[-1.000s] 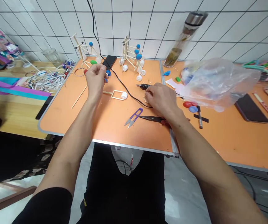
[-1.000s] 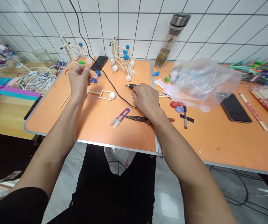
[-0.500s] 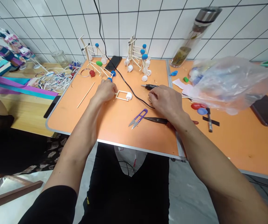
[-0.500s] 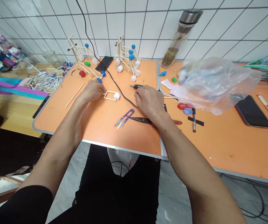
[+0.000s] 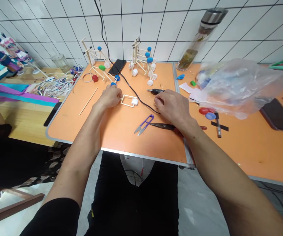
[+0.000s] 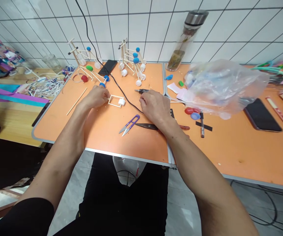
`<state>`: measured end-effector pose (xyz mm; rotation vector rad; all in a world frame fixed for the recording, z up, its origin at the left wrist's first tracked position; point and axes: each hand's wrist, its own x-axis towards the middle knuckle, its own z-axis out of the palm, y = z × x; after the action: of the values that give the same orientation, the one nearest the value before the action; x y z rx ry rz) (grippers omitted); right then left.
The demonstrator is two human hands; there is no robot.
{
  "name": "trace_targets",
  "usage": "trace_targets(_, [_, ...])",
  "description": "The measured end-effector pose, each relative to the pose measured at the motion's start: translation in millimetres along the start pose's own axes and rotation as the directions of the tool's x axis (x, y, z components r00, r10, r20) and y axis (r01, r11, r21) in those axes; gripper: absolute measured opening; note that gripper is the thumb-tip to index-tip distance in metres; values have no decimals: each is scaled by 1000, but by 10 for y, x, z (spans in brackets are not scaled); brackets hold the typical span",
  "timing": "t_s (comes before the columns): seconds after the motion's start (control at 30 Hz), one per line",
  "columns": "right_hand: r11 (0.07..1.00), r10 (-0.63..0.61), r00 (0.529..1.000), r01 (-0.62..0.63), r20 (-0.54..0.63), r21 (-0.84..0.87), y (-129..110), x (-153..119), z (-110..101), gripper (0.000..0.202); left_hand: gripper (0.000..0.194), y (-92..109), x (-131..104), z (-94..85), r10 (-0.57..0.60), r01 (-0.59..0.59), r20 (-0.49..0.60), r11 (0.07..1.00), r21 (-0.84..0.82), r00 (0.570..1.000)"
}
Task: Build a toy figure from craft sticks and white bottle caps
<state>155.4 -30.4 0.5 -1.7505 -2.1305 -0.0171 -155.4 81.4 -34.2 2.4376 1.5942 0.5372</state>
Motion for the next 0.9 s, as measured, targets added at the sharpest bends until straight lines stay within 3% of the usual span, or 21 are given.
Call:
trace_targets(0.1, [999, 6, 1000, -6, -14, 41, -8, -1, -9, 34, 15, 93, -7, -88, -15, 14, 37, 1000, 22, 999])
trace_targets(0.2, [995, 0, 999, 5, -40, 103, -20, 1, 6, 34, 16, 240, -41, -173, 1, -1, 3, 999, -33, 1000])
trace_targets(0.5, [956, -92, 995, 99, -38, 278, -136, 26, 135, 35, 22, 576, -148, -251, 162, -181, -139, 973, -141, 977])
trace_targets(0.9, [948, -152, 988, 143, 10, 283, -172, 75, 152, 29, 20, 900, -256, -359, 326, -349, -164, 927, -139, 931])
